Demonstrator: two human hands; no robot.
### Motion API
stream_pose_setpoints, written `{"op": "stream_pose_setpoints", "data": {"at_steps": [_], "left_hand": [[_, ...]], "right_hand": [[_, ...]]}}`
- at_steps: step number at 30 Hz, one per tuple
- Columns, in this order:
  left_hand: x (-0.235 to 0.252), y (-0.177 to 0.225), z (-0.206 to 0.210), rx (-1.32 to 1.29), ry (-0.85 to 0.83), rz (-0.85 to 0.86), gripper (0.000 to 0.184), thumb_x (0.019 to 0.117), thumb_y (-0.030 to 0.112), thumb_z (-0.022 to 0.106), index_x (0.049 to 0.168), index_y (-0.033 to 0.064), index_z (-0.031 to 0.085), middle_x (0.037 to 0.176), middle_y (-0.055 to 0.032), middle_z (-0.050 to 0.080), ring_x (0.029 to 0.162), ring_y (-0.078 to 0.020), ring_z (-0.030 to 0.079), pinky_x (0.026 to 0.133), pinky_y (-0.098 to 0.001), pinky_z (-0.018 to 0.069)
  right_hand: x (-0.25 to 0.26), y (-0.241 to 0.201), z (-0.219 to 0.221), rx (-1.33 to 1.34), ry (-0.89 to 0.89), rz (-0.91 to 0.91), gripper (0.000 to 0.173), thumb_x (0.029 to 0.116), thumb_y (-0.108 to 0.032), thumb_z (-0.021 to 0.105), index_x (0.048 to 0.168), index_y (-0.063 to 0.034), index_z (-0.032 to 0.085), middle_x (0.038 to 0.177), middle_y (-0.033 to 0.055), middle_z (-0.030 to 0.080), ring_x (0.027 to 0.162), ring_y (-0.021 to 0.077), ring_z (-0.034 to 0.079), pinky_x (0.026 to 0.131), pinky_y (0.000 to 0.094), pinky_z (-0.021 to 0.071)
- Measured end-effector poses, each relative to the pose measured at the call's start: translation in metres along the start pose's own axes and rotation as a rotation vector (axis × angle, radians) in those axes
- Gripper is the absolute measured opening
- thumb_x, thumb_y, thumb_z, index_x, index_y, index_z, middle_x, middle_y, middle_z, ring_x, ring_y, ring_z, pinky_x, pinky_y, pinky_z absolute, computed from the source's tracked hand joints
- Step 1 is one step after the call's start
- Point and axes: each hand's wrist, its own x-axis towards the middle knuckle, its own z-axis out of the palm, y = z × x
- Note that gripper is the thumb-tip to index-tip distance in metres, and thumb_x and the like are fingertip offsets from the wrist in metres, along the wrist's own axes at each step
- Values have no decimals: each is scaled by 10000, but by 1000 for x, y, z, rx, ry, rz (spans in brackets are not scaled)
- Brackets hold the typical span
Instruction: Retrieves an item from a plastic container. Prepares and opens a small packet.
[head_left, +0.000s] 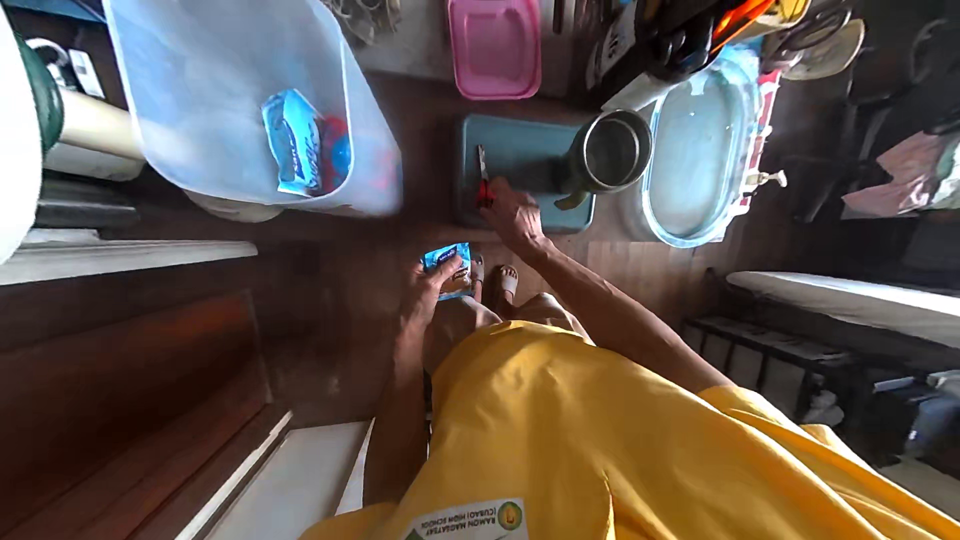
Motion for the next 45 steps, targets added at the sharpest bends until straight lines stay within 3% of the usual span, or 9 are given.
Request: {"op": "stream_pose_setpoints", "data": {"at_steps": [4, 8, 15, 19, 22, 25, 29, 35, 45], "left_hand": [[9, 0, 3, -69, -11, 38, 238, 976, 124, 677, 1179, 9, 631, 1021, -73, 748, 955, -172, 729, 891, -375, 613], [16, 2, 3, -141, -90, 50, 225, 978, 104, 652, 1165, -19, 634, 1024, -144, 755, 938, -260, 749, 863, -434, 630], [22, 11, 2, -230, -134, 18, 202, 973, 104, 580, 1124, -21, 629, 971, -170, 757, 861, -277, 757, 781, -432, 642], [25, 23, -6, -235, -206, 40, 203, 966, 121, 566, 1099, -18, 629, 947, -193, 757, 808, -310, 760, 743, -450, 650], [26, 37, -10, -177, -274, 56, 189, 973, 112, 545, 1118, 15, 617, 951, -171, 758, 793, -293, 761, 720, -437, 654], [24, 54, -8, -81, -294, 45, 196, 972, 100, 568, 1122, -6, 638, 957, -156, 753, 800, -260, 750, 716, -409, 647], [27, 75, 0, 18, -397, 31, 174, 957, 85, 620, 1082, -31, 657, 956, -180, 753, 783, -275, 756, 711, -416, 655], [31, 84, 16, 196, -460, 11, 165, 911, 58, 687, 1052, -22, 662, 927, -135, 762, 787, -247, 759, 739, -410, 656], [30, 74, 33, 268, -500, -1, 130, 870, 59, 708, 993, 23, 692, 885, -69, 766, 776, -179, 753, 743, -368, 652]], "right_hand": [[1, -5, -19, -74, -102, 137, 514, 921, -222, 688, 1397, -79, 556, 1082, 251, 701, 1029, 466, 677, 841, 661, 535], [3, 0, -23, -129, -125, 170, 489, 909, -274, 720, 1336, -59, 615, 1160, 258, 683, 1103, 470, 651, 883, 676, 519], [8, 2, -21, -68, -189, 137, 391, 888, -260, 725, 1203, -33, 679, 1143, 229, 690, 1104, 425, 655, 902, 656, 520], [-22, 11, -31, 423, -287, -41, 397, 978, -166, 622, 1345, -29, 560, 1011, 129, 741, 786, 239, 734, 701, 441, 631], [-63, 22, -52, 786, -406, -217, 403, 1017, -91, 550, 1409, -7, 504, 987, 135, 733, 744, 207, 714, 652, 373, 623], [-103, 57, -60, 870, -464, -307, 478, 982, -256, 633, 1422, -99, 532, 1003, 79, 723, 695, 147, 657, 566, 292, 566], [-130, 75, -68, 833, -454, -299, 507, 895, -259, 724, 1375, -147, 605, 1030, 62, 735, 771, 170, 705, 627, 321, 609], [-107, 69, -53, 872, -441, -441, 501, 872, -208, 736, 1322, -19, 625, 1053, 83, 725, 857, 105, 685, 753, 300, 594], [-117, 75, -59, 890, -405, -416, 426, 916, -197, 674, 1302, -19, 646, 992, 89, 726, 798, 109, 675, 719, 304, 585]]}}
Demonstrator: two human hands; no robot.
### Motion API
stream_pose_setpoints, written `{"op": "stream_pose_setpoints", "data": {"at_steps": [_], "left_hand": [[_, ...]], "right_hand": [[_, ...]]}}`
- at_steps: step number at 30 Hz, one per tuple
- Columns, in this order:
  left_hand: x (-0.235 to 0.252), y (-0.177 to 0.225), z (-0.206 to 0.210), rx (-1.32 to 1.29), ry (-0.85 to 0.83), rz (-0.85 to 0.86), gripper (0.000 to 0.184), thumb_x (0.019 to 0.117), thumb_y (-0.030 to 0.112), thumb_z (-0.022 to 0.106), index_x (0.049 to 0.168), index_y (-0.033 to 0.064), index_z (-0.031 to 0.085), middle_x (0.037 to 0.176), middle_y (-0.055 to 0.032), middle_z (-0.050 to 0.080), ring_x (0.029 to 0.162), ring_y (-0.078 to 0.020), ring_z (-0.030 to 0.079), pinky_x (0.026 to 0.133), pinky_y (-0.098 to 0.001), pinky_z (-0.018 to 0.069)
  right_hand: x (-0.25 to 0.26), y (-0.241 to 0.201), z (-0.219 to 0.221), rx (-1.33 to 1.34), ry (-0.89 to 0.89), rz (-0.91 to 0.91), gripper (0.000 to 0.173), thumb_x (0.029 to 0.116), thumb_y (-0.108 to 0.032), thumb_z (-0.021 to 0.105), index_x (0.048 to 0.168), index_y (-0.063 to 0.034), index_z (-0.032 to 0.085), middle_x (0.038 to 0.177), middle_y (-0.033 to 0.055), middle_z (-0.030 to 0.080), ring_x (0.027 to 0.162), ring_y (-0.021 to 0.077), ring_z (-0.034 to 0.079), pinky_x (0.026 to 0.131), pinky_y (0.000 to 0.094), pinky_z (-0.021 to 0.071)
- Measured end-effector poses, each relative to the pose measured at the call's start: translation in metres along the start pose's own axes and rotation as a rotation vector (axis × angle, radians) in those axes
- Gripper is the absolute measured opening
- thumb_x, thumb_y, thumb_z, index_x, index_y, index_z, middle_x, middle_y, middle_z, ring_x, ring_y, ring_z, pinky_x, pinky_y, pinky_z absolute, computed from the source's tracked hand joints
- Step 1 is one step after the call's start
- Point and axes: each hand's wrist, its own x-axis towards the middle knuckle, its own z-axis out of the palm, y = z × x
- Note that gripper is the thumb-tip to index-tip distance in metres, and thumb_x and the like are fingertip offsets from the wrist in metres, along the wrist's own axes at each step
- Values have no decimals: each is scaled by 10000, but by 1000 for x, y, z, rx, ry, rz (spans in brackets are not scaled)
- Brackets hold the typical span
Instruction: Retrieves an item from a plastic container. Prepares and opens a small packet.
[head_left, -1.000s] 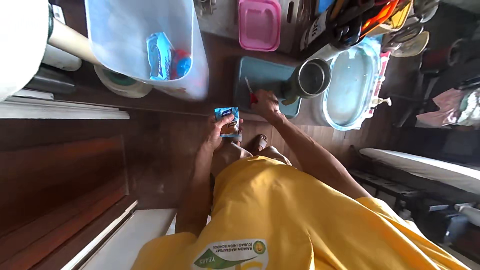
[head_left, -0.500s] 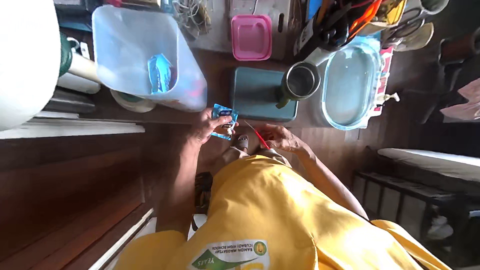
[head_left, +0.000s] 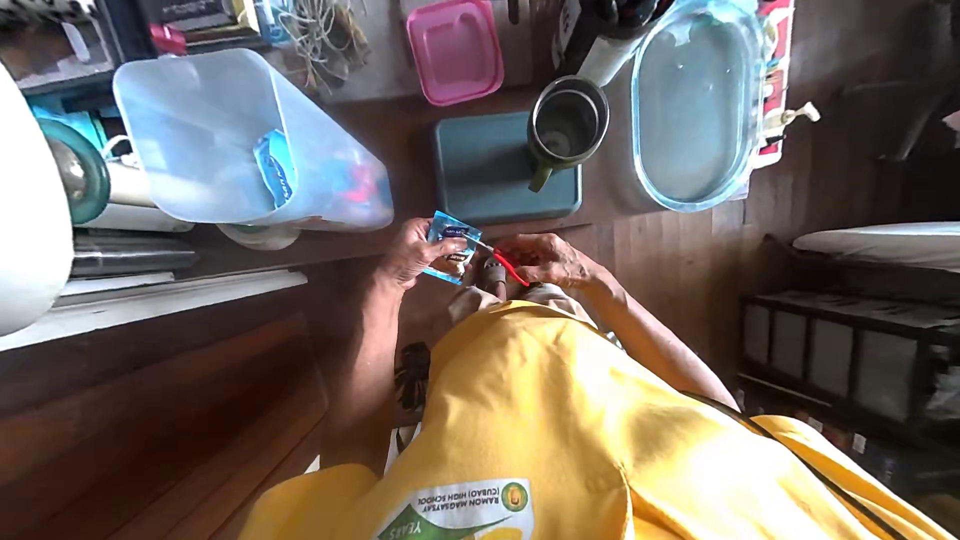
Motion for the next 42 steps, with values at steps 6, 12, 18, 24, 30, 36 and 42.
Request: {"op": "stream_pose_setpoints", "data": {"at_steps": [6, 12, 18, 24, 30, 36, 42], "left_hand": [[9, 0, 6, 13, -42, -9, 119, 871, 39, 709, 988, 19, 696, 886, -67, 767, 774, -175, 753, 743, -358, 651], [18, 4, 14, -11, -102, -38, 112, 882, 2, 684, 993, -8, 693, 896, -100, 766, 773, -215, 757, 731, -403, 657], [28, 12, 24, 1, -145, -85, 106, 869, 1, 693, 974, 2, 702, 877, -96, 765, 757, -197, 753, 718, -370, 654], [40, 15, 31, 43, -201, -116, 120, 853, -12, 708, 970, 14, 707, 868, -69, 767, 759, -156, 747, 741, -331, 643], [46, 15, 30, -9, -251, -165, 105, 863, 28, 710, 962, -4, 694, 858, -128, 766, 740, -220, 759, 708, -376, 654], [53, 13, 32, 65, -300, -138, 85, 845, 16, 735, 921, 29, 702, 820, -42, 757, 722, -108, 728, 713, -282, 627], [54, 15, 27, 18, -343, -144, 76, 853, 53, 725, 905, 1, 707, 834, -118, 770, 735, -198, 759, 705, -347, 647]], "right_hand": [[-11, -4, -11, -17, 12, -15, 378, 935, -168, 669, 1281, -15, 669, 960, 81, 739, 791, 102, 688, 729, 300, 595], [-23, -1, -18, -35, 43, -42, 336, 944, -109, 668, 1261, 0, 689, 888, 70, 738, 717, 81, 662, 683, 275, 582], [-30, -1, -20, -6, 77, -12, 330, 925, -87, 701, 1242, 4, 695, 856, 61, 740, 700, 68, 672, 684, 260, 594], [-30, 1, -21, 44, 113, 13, 383, 885, -121, 746, 1245, -3, 694, 828, 38, 734, 671, 57, 651, 651, 256, 575], [-31, 8, -25, 49, 102, -43, 334, 934, -81, 699, 1249, 25, 683, 848, 54, 742, 687, 53, 666, 669, 241, 586], [-23, 1, -22, 112, 125, 7, 368, 880, -96, 731, 1230, 12, 696, 868, 52, 748, 706, 70, 682, 677, 266, 600], [-17, 4, -23, 17, 123, -48, 334, 921, -88, 706, 1232, 33, 688, 889, 72, 751, 729, 83, 695, 709, 276, 609]]}}
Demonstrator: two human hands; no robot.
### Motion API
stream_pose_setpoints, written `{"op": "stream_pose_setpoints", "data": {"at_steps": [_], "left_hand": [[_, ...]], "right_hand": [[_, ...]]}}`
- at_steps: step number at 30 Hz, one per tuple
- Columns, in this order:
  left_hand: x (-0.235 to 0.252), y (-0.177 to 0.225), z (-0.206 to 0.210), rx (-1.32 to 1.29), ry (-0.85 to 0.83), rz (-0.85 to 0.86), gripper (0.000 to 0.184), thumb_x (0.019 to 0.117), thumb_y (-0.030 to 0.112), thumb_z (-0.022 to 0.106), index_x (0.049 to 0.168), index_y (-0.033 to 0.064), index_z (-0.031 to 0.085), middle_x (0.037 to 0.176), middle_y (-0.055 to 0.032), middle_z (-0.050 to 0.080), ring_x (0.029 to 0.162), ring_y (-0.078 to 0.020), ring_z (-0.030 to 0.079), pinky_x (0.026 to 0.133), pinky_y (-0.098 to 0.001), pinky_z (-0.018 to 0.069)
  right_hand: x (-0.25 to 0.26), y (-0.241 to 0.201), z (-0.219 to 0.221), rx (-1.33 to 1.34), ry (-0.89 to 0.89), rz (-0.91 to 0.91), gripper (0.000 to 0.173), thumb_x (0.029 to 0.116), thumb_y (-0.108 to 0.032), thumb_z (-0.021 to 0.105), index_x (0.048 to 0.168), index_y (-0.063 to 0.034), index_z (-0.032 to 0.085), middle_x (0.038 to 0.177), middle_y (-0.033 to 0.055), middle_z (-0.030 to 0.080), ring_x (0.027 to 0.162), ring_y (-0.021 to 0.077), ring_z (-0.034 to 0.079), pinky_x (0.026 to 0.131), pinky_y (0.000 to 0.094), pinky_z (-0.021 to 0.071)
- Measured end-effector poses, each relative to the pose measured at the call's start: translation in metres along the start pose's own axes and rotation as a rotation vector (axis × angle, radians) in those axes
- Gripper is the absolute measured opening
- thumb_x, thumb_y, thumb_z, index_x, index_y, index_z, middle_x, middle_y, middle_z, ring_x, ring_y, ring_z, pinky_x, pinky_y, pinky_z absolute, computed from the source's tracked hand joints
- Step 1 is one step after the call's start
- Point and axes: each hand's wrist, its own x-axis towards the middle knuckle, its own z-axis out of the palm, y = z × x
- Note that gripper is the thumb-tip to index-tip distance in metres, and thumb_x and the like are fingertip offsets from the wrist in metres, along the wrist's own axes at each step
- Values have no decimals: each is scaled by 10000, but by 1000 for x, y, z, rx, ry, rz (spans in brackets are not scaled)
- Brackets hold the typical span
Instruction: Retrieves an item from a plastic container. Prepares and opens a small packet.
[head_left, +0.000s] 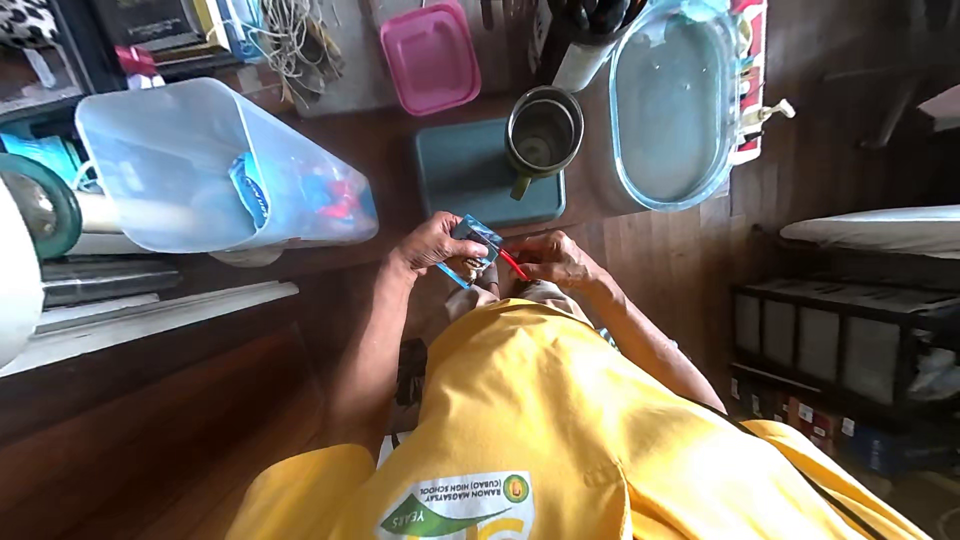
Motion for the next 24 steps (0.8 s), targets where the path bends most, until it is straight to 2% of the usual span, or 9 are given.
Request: {"op": "stream_pose_setpoints", "data": {"at_steps": [2, 5, 8, 12, 15, 18, 21, 24], "left_hand": [[2, 1, -1, -3, -6, 4, 72, 845, 42, 730, 903, 5, 708, 827, -110, 770, 728, -189, 758, 701, -341, 647], [7, 2, -3, 73, 8, -12, 108, 816, -4, 752, 900, 30, 694, 811, -34, 757, 721, -97, 727, 709, -269, 623], [15, 0, -14, 108, -17, -28, 99, 806, 18, 753, 888, 44, 704, 796, -18, 755, 710, -78, 719, 699, -258, 617], [30, 0, -36, 151, -29, -115, 123, 834, 16, 749, 942, 23, 691, 808, -29, 751, 710, -91, 718, 702, -269, 618], [43, 5, -52, 232, -26, -211, 200, 880, 34, 733, 1065, 1, 665, 873, -44, 744, 758, -110, 716, 756, -297, 617], [57, 5, -66, 216, -44, -278, 198, 896, 55, 708, 1066, -28, 652, 870, -106, 752, 740, -191, 738, 722, -351, 634], [64, 4, -73, 176, -39, -327, 180, 916, 41, 693, 1074, -26, 639, 876, -117, 747, 736, -202, 735, 708, -346, 631], [66, 4, -79, 153, -27, -332, 217, 928, 26, 678, 1133, -18, 622, 898, -119, 744, 748, -208, 736, 717, -350, 633]], "right_hand": [[2, 0, 0, -7, 2, 22, 342, 917, -100, 719, 1231, 32, 683, 888, 80, 745, 726, 90, 690, 708, 281, 604], [9, 0, 2, 30, 30, 65, 357, 892, -116, 715, 1210, 44, 683, 896, 90, 752, 746, 111, 710, 713, 303, 619], [18, 7, 5, 71, 71, 81, 331, 880, -116, 727, 1168, 43, 697, 888, 88, 747, 748, 118, 705, 715, 309, 615], [32, 22, 8, 127, 122, 151, 316, 893, -101, 706, 1175, 41, 688, 956, 109, 748, 818, 139, 721, 777, 333, 623], [46, 35, 8, 110, 145, 143, 312, 916, -113, 676, 1187, 43, 679, 933, 106, 746, 789, 135, 711, 753, 334, 615], [58, 47, 8, 120, 168, 133, 303, 933, -108, 661, 1195, 42, 673, 921, 108, 738, 767, 139, 697, 724, 332, 602], [65, 55, 7, 128, 185, 147, 282, 952, -102, 640, 1192, 43, 669, 924, 108, 744, 771, 140, 699, 729, 326, 599], [70, 60, 8, 129, 182, 156, 268, 963, -79, 625, 1195, 50, 662, 928, 108, 746, 771, 140, 706, 734, 323, 607]]}}
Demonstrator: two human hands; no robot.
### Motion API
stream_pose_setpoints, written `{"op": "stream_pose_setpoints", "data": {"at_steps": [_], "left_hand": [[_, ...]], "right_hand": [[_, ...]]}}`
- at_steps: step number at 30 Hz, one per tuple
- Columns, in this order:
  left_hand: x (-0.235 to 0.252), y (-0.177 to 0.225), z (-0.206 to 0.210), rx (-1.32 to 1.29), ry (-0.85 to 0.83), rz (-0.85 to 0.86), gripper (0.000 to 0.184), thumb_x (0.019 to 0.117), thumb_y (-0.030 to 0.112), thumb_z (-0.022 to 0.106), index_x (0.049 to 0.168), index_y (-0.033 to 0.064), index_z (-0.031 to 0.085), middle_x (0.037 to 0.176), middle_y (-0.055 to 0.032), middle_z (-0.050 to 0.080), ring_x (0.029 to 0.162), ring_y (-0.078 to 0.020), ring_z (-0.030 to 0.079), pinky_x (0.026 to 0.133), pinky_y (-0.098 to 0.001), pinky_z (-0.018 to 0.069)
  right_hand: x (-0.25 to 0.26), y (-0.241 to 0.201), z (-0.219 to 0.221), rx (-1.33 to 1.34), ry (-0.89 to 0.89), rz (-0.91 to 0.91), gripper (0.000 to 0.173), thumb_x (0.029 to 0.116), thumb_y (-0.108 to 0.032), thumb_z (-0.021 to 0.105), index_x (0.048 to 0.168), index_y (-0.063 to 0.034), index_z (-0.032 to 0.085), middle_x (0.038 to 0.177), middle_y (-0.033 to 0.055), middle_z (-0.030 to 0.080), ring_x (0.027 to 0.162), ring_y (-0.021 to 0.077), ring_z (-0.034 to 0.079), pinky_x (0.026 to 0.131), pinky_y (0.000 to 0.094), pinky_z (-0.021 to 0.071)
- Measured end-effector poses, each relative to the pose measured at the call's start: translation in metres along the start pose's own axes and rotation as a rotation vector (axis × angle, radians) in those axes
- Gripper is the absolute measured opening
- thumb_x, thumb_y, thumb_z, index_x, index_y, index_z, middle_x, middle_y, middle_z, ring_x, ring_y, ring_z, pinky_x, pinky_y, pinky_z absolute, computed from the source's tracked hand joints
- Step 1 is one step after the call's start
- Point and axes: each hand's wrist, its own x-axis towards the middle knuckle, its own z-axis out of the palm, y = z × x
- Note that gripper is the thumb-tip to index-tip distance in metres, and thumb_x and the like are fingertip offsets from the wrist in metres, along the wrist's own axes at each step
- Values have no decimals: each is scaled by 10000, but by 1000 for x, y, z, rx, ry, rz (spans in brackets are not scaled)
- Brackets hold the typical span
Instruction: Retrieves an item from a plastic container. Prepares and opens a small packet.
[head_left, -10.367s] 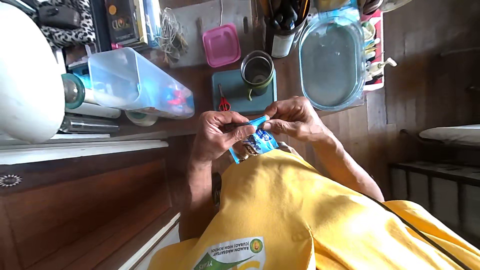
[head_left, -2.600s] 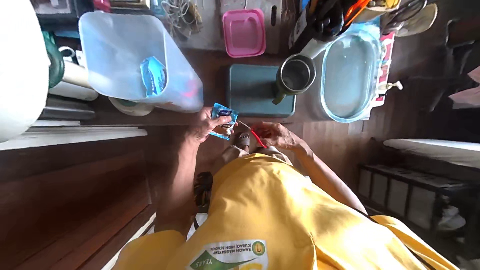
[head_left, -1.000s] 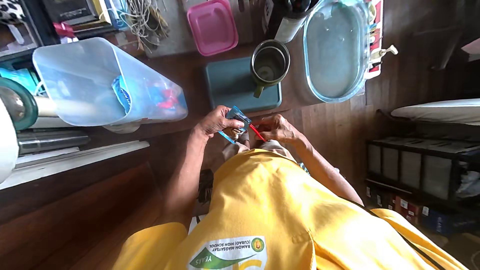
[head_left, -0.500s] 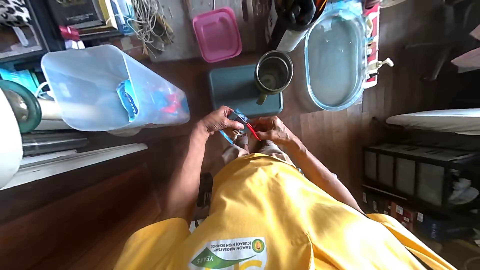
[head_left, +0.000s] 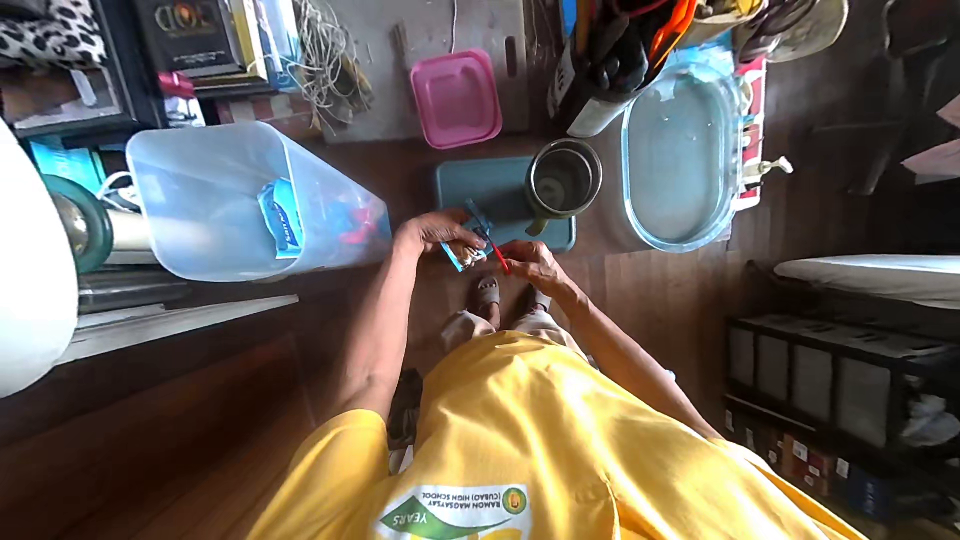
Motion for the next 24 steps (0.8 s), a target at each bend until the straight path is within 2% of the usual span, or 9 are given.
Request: {"op": "stream_pose_setpoints", "data": {"at_steps": [3, 5, 7, 10, 12, 14, 17, 19, 24], "left_hand": [[-6, -5, -4, 24, 48, 24, 240, 913, 66, 700, 1122, -34, 639, 899, -144, 751, 754, -225, 740, 730, -371, 632], [-20, -10, -2, 19, 111, 62, 246, 906, 77, 706, 1111, -43, 640, 909, -156, 757, 775, -241, 750, 750, -392, 638], [-38, -21, 4, -51, 165, 123, 204, 910, 73, 701, 1072, -42, 651, 903, -150, 759, 780, -244, 754, 752, -400, 643], [-55, -48, 18, -166, 256, 263, 135, 883, 81, 697, 977, -15, 680, 869, -122, 758, 759, -232, 751, 734, -403, 646], [-60, -63, 27, -197, 326, 331, 98, 906, 64, 692, 975, -6, 699, 877, -106, 756, 770, -206, 741, 753, -393, 639], [-58, -75, 33, -207, 395, 370, 72, 918, 49, 696, 979, 14, 706, 881, -64, 744, 785, -152, 717, 774, -354, 619], [-49, -80, 33, -287, 463, 398, 82, 914, 48, 685, 995, 36, 684, 879, -39, 730, 785, -137, 708, 761, -350, 621], [-41, -79, 27, -307, 478, 381, 114, 923, 58, 686, 1034, 38, 676, 907, -34, 724, 814, -122, 700, 776, -333, 612], [-22, -80, 5, -331, 438, 287, 193, 958, 104, 665, 1135, 27, 660, 964, -56, 729, 840, -137, 704, 788, -338, 610]], "right_hand": [[4, 2, 1, -45, -3, 18, 285, 969, -92, 626, 1213, 51, 660, 915, 119, 749, 763, 153, 716, 726, 339, 614], [4, 1, 4, -123, 15, 22, 294, 964, -115, 651, 1221, 25, 675, 902, 110, 751, 718, 140, 696, 666, 329, 591], [4, -3, 11, -204, 45, 45, 311, 962, -124, 667, 1252, -17, 692, 934, 108, 763, 728, 157, 712, 682, 361, 610], [6, -8, 24, -315, 111, 125, 398, 968, -149, 661, 1350, -57, 602, 933, 116, 758, 735, 214, 728, 680, 425, 622], [15, -10, 33, -414, 149, 131, 378, 964, -191, 676, 1299, -40, 587, 894, 104, 755, 733, 222, 734, 693, 446, 624], [28, -8, 40, -526, 209, 67, 321, 950, -225, 698, 1201, -28, 664, 859, 101, 748, 741, 234, 727, 732, 473, 608], [49, -13, 52, -660, 287, 56, 295, 961, -302, 693, 1094, -40, 723, 911, 130, 748, 864, 300, 726, 835, 538, 575], [60, -24, 58, -723, 283, 123, 288, 962, -307, 672, 1038, -36, 735, 964, 160, 732, 959, 347, 701, 885, 575, 545], [74, -33, 67, -891, 238, 216, 221, 947, -220, 664, 1057, -31, 698, 1000, 203, 715, 1011, 395, 690, 859, 605, 543]]}}
